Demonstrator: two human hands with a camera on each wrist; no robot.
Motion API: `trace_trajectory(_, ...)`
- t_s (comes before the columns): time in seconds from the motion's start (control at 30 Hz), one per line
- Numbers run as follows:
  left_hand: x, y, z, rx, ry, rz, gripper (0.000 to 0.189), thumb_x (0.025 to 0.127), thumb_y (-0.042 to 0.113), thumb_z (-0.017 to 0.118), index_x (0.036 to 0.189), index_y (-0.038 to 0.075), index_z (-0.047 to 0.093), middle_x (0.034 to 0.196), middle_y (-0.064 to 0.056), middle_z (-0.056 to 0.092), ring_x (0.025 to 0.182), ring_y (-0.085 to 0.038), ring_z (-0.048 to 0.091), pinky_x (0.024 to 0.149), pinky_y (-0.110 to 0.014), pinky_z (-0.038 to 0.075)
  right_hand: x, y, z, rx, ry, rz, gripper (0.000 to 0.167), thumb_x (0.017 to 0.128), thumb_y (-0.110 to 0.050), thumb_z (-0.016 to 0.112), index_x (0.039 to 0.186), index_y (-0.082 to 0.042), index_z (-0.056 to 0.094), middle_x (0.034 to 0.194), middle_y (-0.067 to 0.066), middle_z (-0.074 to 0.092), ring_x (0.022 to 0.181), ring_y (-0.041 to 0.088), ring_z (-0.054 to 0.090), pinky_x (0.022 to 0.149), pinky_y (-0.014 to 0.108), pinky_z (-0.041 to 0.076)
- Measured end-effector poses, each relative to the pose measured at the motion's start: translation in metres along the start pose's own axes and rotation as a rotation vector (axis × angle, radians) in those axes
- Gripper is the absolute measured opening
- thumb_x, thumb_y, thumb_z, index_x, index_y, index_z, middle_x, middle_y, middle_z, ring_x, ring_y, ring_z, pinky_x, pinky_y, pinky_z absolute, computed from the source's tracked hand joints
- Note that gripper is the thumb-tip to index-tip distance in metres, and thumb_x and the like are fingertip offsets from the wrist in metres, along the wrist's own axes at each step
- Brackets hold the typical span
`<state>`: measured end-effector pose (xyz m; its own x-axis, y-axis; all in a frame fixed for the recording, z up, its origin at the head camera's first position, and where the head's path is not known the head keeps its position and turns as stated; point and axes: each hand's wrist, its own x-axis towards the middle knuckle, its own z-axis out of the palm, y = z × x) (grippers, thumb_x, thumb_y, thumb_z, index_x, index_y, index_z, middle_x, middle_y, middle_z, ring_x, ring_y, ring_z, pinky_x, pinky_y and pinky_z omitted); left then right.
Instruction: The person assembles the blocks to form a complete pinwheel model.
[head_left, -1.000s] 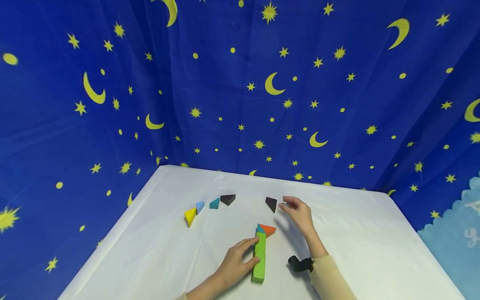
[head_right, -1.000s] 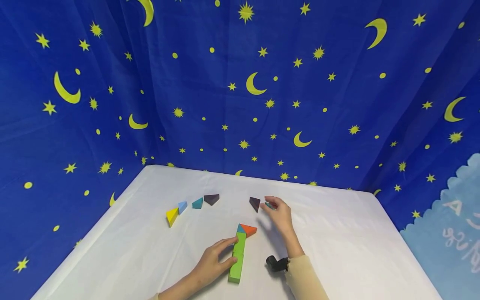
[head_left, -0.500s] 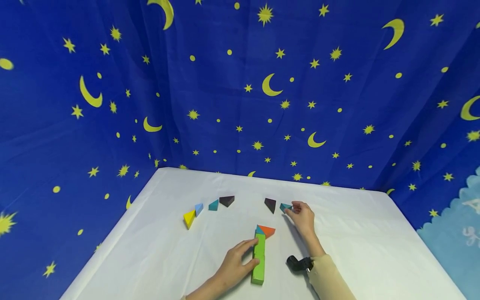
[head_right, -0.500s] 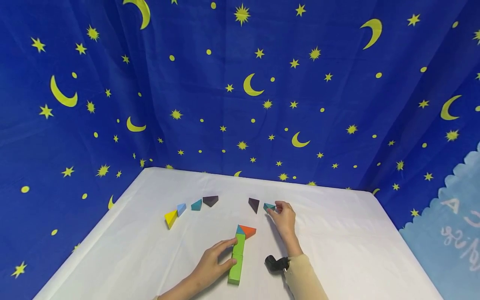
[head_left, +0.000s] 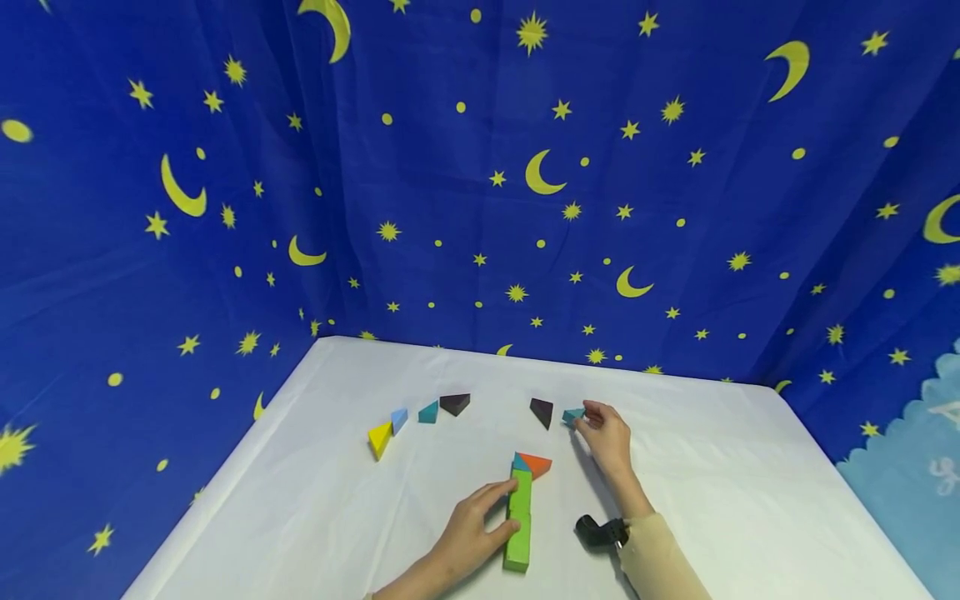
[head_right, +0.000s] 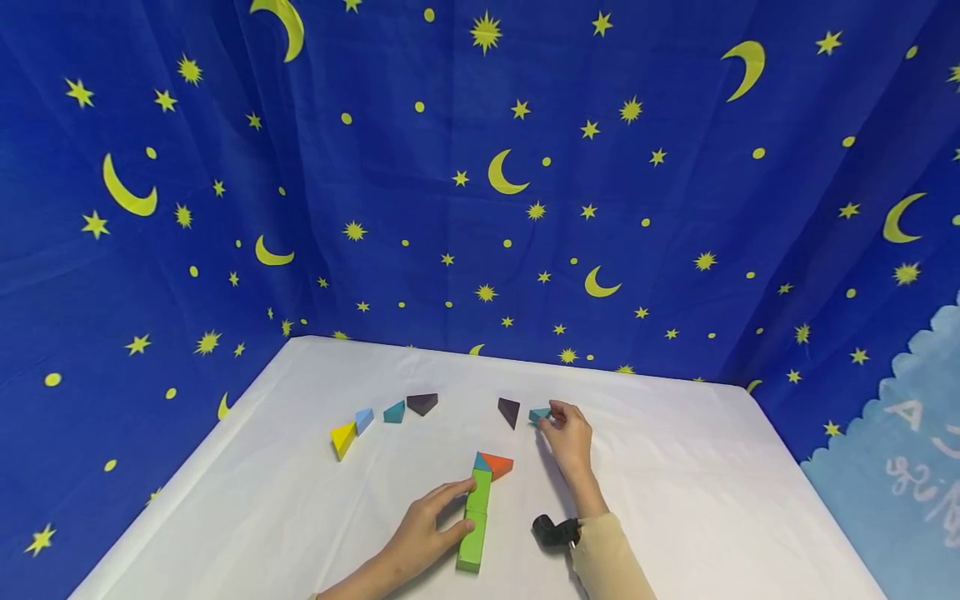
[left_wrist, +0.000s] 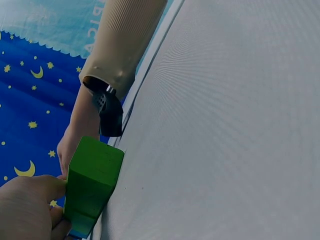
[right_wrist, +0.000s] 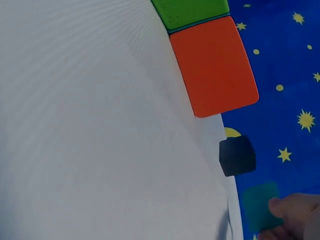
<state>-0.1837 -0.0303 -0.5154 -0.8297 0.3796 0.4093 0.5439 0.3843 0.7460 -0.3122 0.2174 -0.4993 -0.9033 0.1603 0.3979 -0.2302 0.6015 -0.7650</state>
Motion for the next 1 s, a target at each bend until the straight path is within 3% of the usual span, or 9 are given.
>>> trace_trajectory(0.33, -0.001, 0.0, -0.002, 0.01, 0.009, -0.002, 0.049, 0.087, 0.019, 0.069, 0.13, 0.001, 0.054, 0.126, -0.008, 0.058, 0.117, -0.022, 0.053, 0.099, -0.037, 0.043, -0.008, -0.022, -0.008, 0.123, -0.041, -0.134, 0.036, 0.076, 0.006, 0.073, 0.112, 0.004, 0.064, 0.103, 0.017, 0.064, 0.095, 0.033, 0.064, 0.085, 0.032, 0.052)
trace_trajectory(0.63, -0.002, 0.0, -0.002, 0.02, 0.031, 0.016, 0.049, 0.086, 0.017, 0.069, 0.129, 0.0, 0.054, 0.124, -0.009, 0.059, 0.116, -0.023, 0.054, 0.099, -0.038, 0.044, -0.019, -0.038, 0.002, 0.198, -0.127, -0.254, 0.036, 0.076, 0.006, 0.073, 0.111, 0.006, 0.064, 0.107, 0.016, 0.064, 0.096, 0.031, 0.063, 0.085, 0.027, 0.052)
trace_trajectory(0.9, -0.001, -0.002, -0.002, 0.042, 0.063, 0.087, 0.048, 0.084, 0.014, 0.07, 0.127, -0.001, 0.055, 0.122, -0.011, 0.06, 0.113, -0.023, 0.056, 0.097, -0.037, 0.045, -0.025, -0.042, 0.011, 0.245, -0.178, -0.178, 0.036, 0.078, 0.006, 0.073, 0.113, 0.005, 0.064, 0.106, 0.014, 0.064, 0.097, 0.029, 0.063, 0.087, 0.031, 0.052)
trace_trajectory(1.0, -0.001, -0.001, -0.003, 0.025, 0.037, 0.057, 0.049, 0.086, 0.017, 0.069, 0.129, 0.0, 0.055, 0.123, -0.01, 0.06, 0.115, -0.023, 0.055, 0.098, -0.037, 0.044, -0.03, -0.039, 0.014, 0.269, -0.207, -0.118, 0.038, 0.078, 0.007, 0.072, 0.115, 0.004, 0.063, 0.109, 0.013, 0.063, 0.099, 0.029, 0.063, 0.089, 0.031, 0.051)
